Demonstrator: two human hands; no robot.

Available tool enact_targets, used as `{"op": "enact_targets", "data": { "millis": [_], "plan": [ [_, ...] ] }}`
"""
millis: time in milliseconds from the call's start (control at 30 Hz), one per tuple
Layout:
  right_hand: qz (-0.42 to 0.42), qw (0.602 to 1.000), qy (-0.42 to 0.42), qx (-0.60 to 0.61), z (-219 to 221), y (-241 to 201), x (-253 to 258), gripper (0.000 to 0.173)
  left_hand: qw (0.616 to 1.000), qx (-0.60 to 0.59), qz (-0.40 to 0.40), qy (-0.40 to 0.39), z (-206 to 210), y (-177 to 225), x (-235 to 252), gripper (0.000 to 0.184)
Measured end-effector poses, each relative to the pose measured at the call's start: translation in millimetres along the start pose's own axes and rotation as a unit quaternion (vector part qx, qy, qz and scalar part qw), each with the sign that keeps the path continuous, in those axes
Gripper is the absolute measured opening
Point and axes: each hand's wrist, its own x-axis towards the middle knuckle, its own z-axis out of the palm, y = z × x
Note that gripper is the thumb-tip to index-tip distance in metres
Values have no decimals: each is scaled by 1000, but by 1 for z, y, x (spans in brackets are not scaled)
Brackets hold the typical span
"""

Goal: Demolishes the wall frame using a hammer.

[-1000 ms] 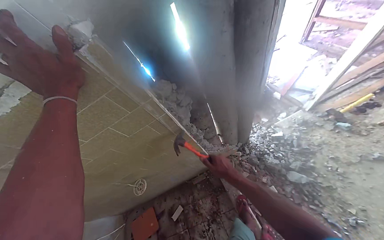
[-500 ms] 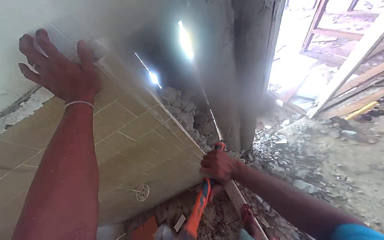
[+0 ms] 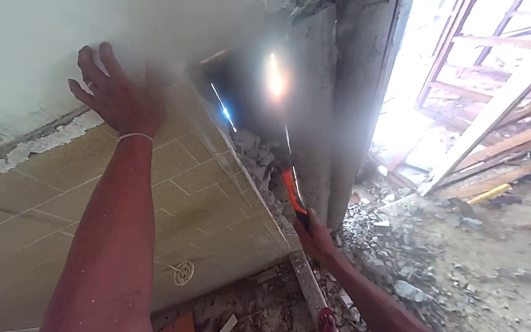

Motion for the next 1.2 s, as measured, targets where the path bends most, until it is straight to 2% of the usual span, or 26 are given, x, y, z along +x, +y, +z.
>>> {"op": "enact_targets", "data": {
  "millis": [100, 133, 200, 233, 300, 400, 467, 767, 833, 867, 933, 967, 1033, 1100, 1167, 1200],
  "plan": [
    [-134, 980, -42, 145, -15, -60, 23, 50, 1000, -6, 7, 2, 4, -4, 3, 89],
    [-173, 974, -12, 144, -13, -77, 33, 50, 1000, -5, 6, 0, 4, -4, 3, 90],
    [-220, 970, 93, 51, -5, -100, 57, 53, 1000, -7, 3, 4, 6, -5, 3, 90],
    [-218, 968, 125, 9, 1, -109, 71, 53, 1000, -5, 1, 5, 6, -5, 3, 91],
    [-188, 972, 136, -45, 18, -121, 93, 53, 1000, -7, -4, 2, 5, -4, 2, 91],
    [-77, 987, 69, -125, 52, -128, 116, 50, 1000, -13, 3, 6, 2, -3, 4, 90],
    [-20, 986, 11, -168, 74, -113, 118, 48, 1000, -8, 1, -2, 1, -2, 0, 91],
    [-19, 988, -16, -153, 84, -114, 113, 50, 1000, -26, -4, 12, 0, 2, 0, 91],
    [-54, 994, -24, -88, 83, -99, 118, 47, 999, -31, -3, 26, 3, 2, 0, 93],
    [-69, 997, -31, -5, 86, -85, 120, 41, 999, -30, 0, 28, 3, 1, -4, 93],
    [-33, 978, -80, 189, 87, -75, 126, 26, 999, -35, 5, 38, 2, -1, -4, 93],
    [-6, 972, -100, 210, 78, -85, 121, 26, 998, -37, 7, 41, 0, 0, -1, 94],
    [49, 982, -141, 115, 38, -129, 92, 32, 999, -34, 5, 29, -5, 0, -2, 96],
    [84, 974, -207, 33, -30, -180, 59, 35, 1000, -12, 1, -2, -11, 2, -5, 97],
    [113, 962, -241, 51, -100, -226, 22, 25, 1000, 4, 13, -25, -15, 6, -8, 94],
    [105, 964, -242, 42, -130, -240, 10, 24, 1000, 5, 16, -26, -14, 5, 6, 89]
  ]
}}
